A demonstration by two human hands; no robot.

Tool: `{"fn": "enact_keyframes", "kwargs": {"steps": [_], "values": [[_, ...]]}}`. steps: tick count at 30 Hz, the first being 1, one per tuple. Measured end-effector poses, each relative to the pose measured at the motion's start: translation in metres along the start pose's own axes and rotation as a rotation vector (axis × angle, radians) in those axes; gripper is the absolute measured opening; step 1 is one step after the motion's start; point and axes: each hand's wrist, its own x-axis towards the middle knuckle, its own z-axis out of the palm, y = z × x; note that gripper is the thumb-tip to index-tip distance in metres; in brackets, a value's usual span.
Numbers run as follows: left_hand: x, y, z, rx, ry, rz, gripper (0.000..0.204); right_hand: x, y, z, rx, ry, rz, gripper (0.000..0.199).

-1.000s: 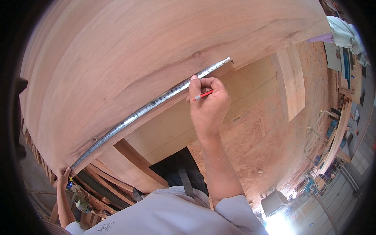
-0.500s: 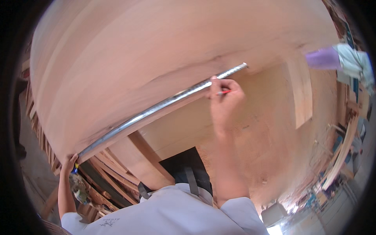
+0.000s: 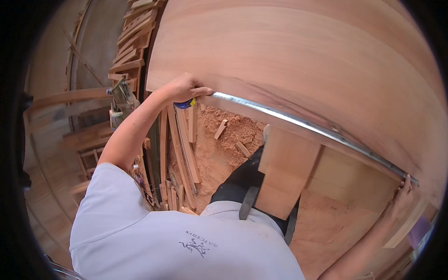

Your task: The person measures a large wooden board using a tape measure and marks measurements with a pencil. They repeatedly reposition the tape measure along the board's edge and make marks at specific intervals.

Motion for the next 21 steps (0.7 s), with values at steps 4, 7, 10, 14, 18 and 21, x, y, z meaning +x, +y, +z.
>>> {"fn": "enact_keyframes", "kwargs": {"steps": [4,7,10,14,18,21], "values": [[-0.018,-0.054,-0.018,-0.053,0.025,0.045,0.042,0.012,-0.007,-0.012,0.003,-0.012,-0.009,0.021],[-0.022,-0.105,-0.042,-0.039,0.079,0.038,0.043,-0.001,-0.019,-0.009,0.009,-0.067,-0.055,0.019],[-0.025,-0.157,-0.049,-0.041,0.151,0.054,0.041,0.013,-0.015,-0.02,0.088,-0.089,0.009,0.018],[-0.026,-0.19,-0.04,-0.108,0.195,0.111,0.037,0.015,-0.018,-0.017,0.089,-0.093,0.05,0.018],[-0.022,-0.206,-0.021,-0.146,0.342,0.254,0.038,0.023,-0.016,-0.027,0.046,-0.1,0.032,0.02],[-0.025,-0.211,-0.015,-0.232,0.388,0.195,0.031,0.02,-0.02,-0.022,0.07,-0.078,0.04,0.019]]}}
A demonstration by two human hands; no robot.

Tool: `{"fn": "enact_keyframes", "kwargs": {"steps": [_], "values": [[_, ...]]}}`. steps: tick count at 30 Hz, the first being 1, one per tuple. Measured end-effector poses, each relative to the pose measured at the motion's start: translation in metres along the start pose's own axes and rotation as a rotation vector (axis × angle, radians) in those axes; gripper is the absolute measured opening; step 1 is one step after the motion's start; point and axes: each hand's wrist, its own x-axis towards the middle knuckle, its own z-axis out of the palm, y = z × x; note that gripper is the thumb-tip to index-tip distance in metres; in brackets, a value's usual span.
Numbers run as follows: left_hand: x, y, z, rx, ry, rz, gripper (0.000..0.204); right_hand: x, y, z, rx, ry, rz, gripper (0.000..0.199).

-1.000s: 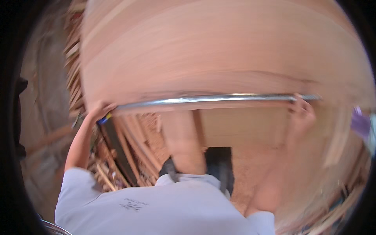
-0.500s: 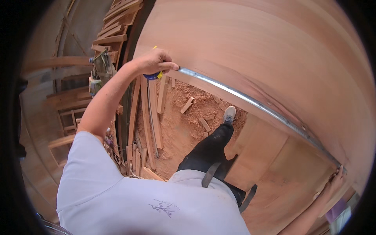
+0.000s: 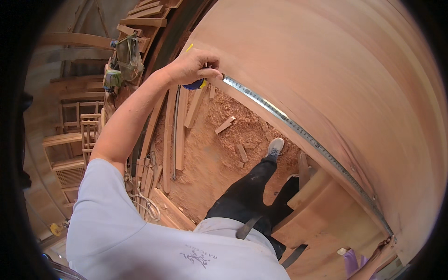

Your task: The person measures a large wooden board using a tape measure and marks measurements with a pencil. They repeatedly reposition the tape measure along the board's edge and make marks at specific intervals.

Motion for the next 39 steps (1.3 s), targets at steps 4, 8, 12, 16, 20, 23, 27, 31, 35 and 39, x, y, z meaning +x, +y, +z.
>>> {"fn": "enact_keyframes", "kwargs": {"steps": [4,8,12,16,20,23,27,31,35,39], "values": [[-0.006,-0.015,0.004,0.124,0.063,-0.042,0.032,-0.008,-0.007,0.004,-0.009,0.023,0.019,0.022],[-0.009,-0.016,0.018,0.211,0.165,0.001,0.035,-0.018,-0.012,0.007,-0.035,-0.043,-0.008,0.024],[-0.012,-0.013,0.024,0.295,0.195,-0.007,0.035,-0.021,-0.014,0.006,-0.031,-0.002,-0.014,0.022],[-0.015,-0.009,0.027,0.289,0.212,-0.005,0.034,-0.021,-0.015,0.009,0.002,0.036,-0.017,0.02],[-0.017,-0.01,0.033,0.345,0.229,-0.025,0.034,-0.015,-0.016,0.005,-0.021,0.029,-0.002,0.018],[-0.018,-0.003,0.036,0.375,0.223,-0.053,0.032,-0.012,-0.014,0.004,-0.037,0.022,0.008,0.018],[-0.021,0.004,0.037,0.336,0.232,-0.03,0.026,-0.009,-0.009,0.0,-0.029,0.018,0.011,0.019],[-0.023,0.001,0.041,0.31,0.258,0.009,0.019,-0.004,-0.008,-0.005,-0.012,0.003,0.025,0.018],[-0.023,0.002,0.045,0.314,0.283,0.029,0.017,0.0,-0.008,-0.006,-0.012,0.022,0.015,0.019],[-0.024,0.003,0.046,0.34,0.288,0.037,0.015,0.0,-0.01,-0.007,-0.018,-0.013,0.026,0.022]]}}
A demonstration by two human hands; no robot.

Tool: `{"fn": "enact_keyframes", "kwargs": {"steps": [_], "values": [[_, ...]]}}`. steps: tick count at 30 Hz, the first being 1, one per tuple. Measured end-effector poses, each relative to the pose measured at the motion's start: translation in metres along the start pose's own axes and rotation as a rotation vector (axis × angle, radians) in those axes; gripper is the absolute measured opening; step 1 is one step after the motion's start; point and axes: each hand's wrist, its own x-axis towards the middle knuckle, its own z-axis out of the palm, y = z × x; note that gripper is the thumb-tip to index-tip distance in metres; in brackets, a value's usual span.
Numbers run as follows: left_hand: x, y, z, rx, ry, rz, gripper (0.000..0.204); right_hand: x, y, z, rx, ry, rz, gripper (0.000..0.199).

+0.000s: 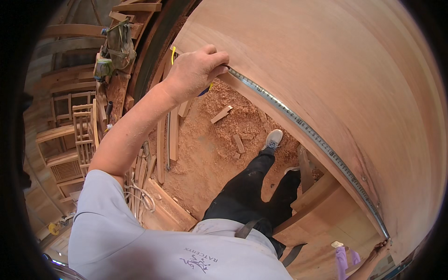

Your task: The person measures a large wooden board using a tape measure and marks measurements with a pencil. They repeatedly reposition the tape measure along the board's edge and make marks at specific intervals.

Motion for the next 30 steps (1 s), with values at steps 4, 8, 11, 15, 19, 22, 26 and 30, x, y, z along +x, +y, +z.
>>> {"fn": "enact_keyframes", "kwargs": {"steps": [4,8,11,15,19,22,26,30], "values": [[0.001,0.002,0.0,-0.019,-0.015,-0.009,0.013,0.002,0.001,-0.001,0.03,0.011,0.03,0.023],[0.0,0.0,0.002,0.007,-0.009,0.014,0.012,0.007,-0.001,-0.006,0.025,0.002,0.041,0.021],[0.001,0.002,0.001,0.048,-0.038,0.013,0.011,0.006,-0.001,-0.007,0.007,-0.004,0.014,0.02],[0.003,0.005,-0.001,0.093,-0.043,0.049,0.011,-0.005,-0.001,0.001,-0.002,-0.049,0.006,0.02],[0.003,0.0,0.0,0.069,-0.044,0.081,0.013,-0.014,-0.002,0.006,0.004,-0.023,-0.03,0.02],[0.004,-0.001,0.0,0.031,-0.032,0.099,0.012,-0.02,-0.004,0.011,0.012,0.007,-0.009,0.02],[0.005,0.0,-0.002,0.003,-0.048,0.083,0.01,-0.025,-0.009,0.016,-0.006,-0.018,-0.037,0.019],[0.009,0.002,-0.005,-0.02,-0.057,0.07,0.012,-0.028,-0.009,0.013,0.003,-0.046,-0.024,0.018]]}}
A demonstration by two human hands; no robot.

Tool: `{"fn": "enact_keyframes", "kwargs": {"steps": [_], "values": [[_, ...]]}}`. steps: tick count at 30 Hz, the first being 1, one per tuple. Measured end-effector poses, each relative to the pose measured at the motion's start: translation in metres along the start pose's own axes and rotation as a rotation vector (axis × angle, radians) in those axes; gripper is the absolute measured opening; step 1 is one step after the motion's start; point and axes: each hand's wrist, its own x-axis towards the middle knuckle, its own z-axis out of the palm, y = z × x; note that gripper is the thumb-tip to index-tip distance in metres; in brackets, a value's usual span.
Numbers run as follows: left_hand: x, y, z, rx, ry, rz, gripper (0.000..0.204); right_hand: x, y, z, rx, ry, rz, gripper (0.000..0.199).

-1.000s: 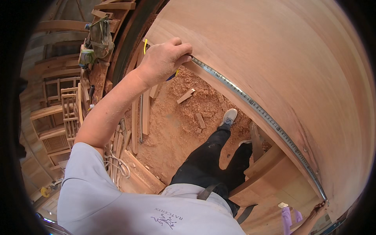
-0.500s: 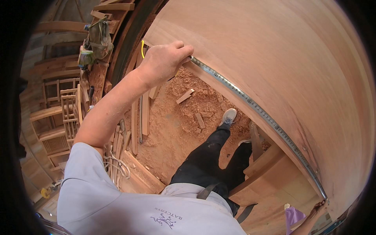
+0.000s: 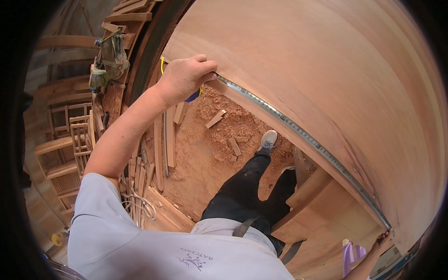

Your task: The person measures a large wooden board using a tape measure and marks measurements with a pencil. They repeatedly reposition the tape measure along the board's edge and make marks at specific intervals.

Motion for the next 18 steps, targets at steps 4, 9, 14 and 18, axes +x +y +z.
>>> {"fn": "enact_keyframes", "kwargs": {"steps": [4,9,14,18], "values": [[0.002,-0.001,-0.002,-0.016,-0.011,0.021,0.011,-0.004,0.0,0.002,-0.023,0.021,-0.025,0.018],[0.002,0.0,-0.003,-0.04,0.009,0.031,0.009,-0.01,-0.005,0.013,-0.049,0.022,-0.002,0.016],[0.008,0.001,-0.007,-0.034,-0.015,0.038,0.012,0.012,0.009,-0.006,0.016,0.056,0.022,0.016],[0.007,0.001,-0.006,-0.033,-0.025,0.054,0.013,0.019,0.016,-0.004,0.004,0.0,0.015,0.016]]}}
